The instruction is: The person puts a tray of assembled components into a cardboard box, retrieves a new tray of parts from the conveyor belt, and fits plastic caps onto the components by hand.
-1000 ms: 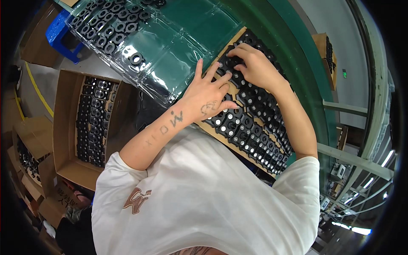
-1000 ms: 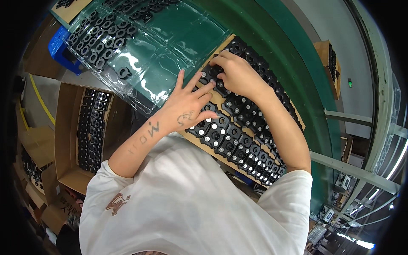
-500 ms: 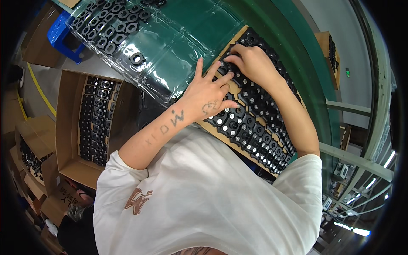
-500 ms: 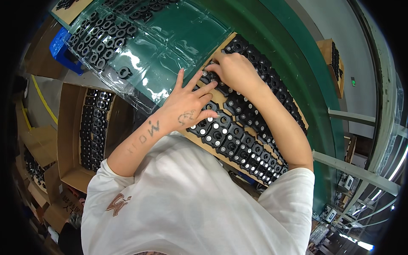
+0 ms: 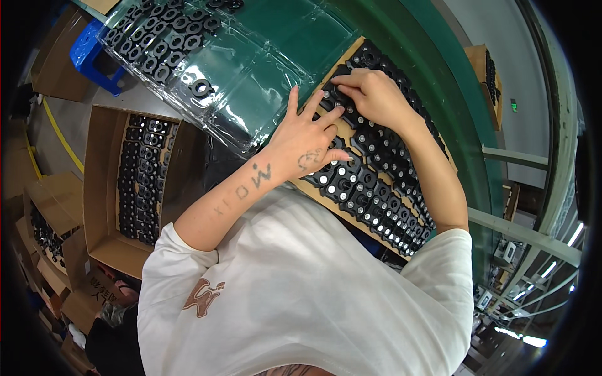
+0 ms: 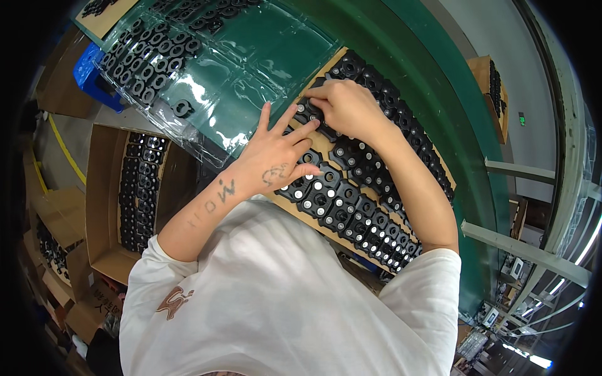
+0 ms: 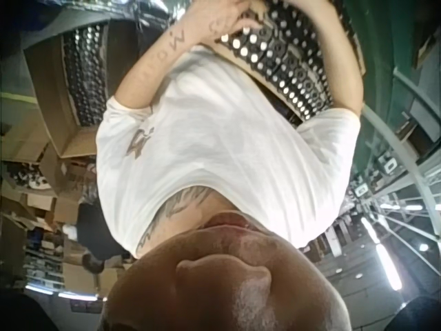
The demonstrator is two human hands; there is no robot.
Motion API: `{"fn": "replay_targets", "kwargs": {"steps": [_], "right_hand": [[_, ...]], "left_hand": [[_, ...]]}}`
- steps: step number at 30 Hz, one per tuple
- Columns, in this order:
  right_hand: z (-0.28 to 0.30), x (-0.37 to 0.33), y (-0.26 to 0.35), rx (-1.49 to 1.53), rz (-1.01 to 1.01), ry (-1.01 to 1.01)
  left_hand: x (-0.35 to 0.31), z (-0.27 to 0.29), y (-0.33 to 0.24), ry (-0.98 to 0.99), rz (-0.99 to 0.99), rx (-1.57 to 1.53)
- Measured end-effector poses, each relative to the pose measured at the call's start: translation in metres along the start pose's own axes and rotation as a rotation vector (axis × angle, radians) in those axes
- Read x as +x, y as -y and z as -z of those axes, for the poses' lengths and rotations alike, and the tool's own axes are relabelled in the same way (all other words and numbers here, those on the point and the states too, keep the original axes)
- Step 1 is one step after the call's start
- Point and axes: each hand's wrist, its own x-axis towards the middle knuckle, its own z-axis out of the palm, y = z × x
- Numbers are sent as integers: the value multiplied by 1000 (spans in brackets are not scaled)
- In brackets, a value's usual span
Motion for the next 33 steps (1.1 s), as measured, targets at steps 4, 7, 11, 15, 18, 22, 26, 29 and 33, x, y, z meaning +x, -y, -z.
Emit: {"fn": "replay_targets", "kwargs": {"steps": [4,7,11,15,18,22,26,29,33], "right_hand": [[9,-10,-2,-134,-94,76],[13,-13,2,-233,-182,204],[7,-4,10,185,-43,209],[9,7,0,-28,-78,125],[9,-1,-3,-113,-91,118],[8,-16,-3,-152,-104,171],[14,-7,7,68,20,83],[11,-2,-1,-17,86,54],[9,6,-8,-123,148,12]], "left_hand": [[1,2,-1,20,-3,2],[1,3,-1,43,-4,5],[0,0,2,14,5,0],[-3,-1,4,3,11,-10],[-3,-2,4,-10,10,-11],[-1,-3,3,-32,-11,-1],[1,0,3,-42,2,-7],[2,0,1,-28,-2,-11],[2,-2,0,-25,-9,-7]]}}
